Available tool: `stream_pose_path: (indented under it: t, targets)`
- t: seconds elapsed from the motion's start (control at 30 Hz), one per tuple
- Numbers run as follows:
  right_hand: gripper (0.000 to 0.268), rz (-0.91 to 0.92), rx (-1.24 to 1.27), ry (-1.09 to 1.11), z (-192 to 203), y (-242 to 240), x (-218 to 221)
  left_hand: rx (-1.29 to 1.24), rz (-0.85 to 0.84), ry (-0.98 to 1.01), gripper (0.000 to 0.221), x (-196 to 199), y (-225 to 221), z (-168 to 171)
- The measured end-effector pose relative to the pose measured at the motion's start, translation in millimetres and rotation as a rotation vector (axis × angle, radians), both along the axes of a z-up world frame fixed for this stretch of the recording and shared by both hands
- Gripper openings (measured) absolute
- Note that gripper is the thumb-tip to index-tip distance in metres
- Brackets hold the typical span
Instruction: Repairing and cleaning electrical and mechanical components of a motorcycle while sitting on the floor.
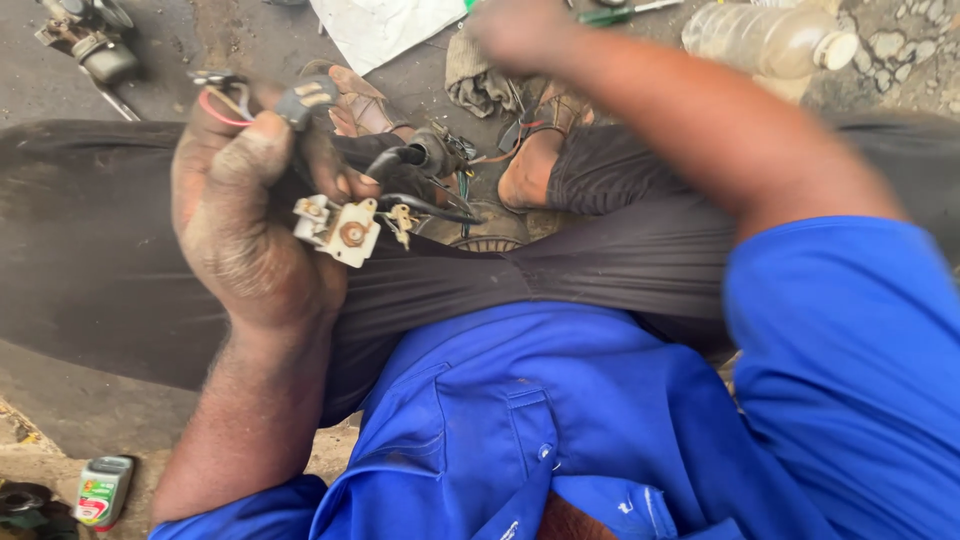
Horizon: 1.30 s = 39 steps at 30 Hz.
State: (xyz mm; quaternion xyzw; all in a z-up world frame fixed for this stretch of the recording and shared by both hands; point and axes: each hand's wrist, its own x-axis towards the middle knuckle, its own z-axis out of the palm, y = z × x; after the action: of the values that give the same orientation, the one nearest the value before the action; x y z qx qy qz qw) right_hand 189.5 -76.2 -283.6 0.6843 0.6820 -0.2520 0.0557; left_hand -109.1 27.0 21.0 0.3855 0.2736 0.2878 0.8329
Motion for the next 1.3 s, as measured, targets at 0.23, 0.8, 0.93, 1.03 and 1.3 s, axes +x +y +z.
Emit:
stream_pose_path:
  t: [0.23,0.8,0.93,1.03,1.3]
  targets:
    - [0.01,-0.326,0.316,-0.162,-92,37,-65,-0.045,-0.065,0.022,0.014,4,-10,1]
    - [0.023,-0.263,-0.134,-0.17,-18,20,-80,0.069,-0.102,-0.028,0.011,-7,-18,-4]
    - [0.035,-0.077,-0.29,0.033,-3,32,-67,0.118,-0.144,-0.045,0.015,-7,-20,-7]
    - [0.022,0.015,-0.199,0.389,26,48,-46,0.177,-0.214,-0.171,0.016,-4,-22,-14]
    - [0.019,-0.516,-0.18,0.65,254,1,-23,0.067,-0.447,-0.188,0.02,36,-20,3]
